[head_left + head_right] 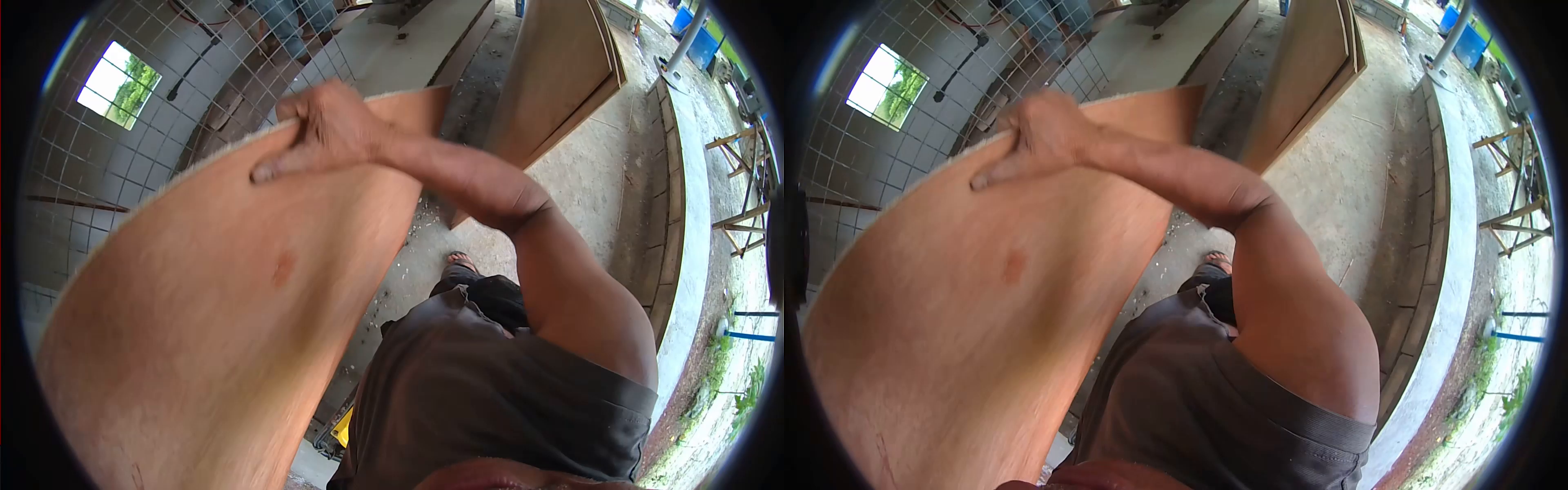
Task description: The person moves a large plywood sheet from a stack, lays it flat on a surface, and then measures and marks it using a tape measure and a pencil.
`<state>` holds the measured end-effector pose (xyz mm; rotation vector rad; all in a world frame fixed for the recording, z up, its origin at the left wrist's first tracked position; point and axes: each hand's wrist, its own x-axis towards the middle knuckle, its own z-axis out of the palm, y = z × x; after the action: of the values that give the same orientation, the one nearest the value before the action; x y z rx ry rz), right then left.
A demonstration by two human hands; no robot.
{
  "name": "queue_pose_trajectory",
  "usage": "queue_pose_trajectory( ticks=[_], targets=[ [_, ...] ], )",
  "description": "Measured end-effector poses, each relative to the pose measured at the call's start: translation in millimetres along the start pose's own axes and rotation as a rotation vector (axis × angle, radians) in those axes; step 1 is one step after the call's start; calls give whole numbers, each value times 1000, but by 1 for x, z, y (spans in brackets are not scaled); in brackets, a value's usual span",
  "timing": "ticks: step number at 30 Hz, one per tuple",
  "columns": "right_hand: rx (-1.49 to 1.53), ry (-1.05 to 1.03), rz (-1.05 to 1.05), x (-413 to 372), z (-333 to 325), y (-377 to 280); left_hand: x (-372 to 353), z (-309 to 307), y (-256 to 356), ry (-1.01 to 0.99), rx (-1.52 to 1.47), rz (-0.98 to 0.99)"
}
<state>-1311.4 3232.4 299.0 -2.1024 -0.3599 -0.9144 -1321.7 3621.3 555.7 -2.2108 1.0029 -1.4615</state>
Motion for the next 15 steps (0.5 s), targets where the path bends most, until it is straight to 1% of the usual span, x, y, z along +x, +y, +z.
queue_pose_trajectory(
  ticks=[3,4,7,10,12,14,15],
  targets=[
    [-123,62,-100,41,-39,-18,9,2,5,-17,20,9],
    [-128,79,-139,53,-42,-30,13,3,6,-18,20,11],
    [-66,105,-260,91,-40,-73,25,9,14,-31,30,19],
    [48,76,-344,116,-30,-107,37,18,22,-48,43,27],
    [83,47,-321,125,-28,-100,46,24,31,-60,45,28],
    [88,24,-214,131,-35,-70,55,32,41,-70,55,28],
    [28,38,-217,138,-42,-55,58,38,47,-71,45,31]
  ],
)
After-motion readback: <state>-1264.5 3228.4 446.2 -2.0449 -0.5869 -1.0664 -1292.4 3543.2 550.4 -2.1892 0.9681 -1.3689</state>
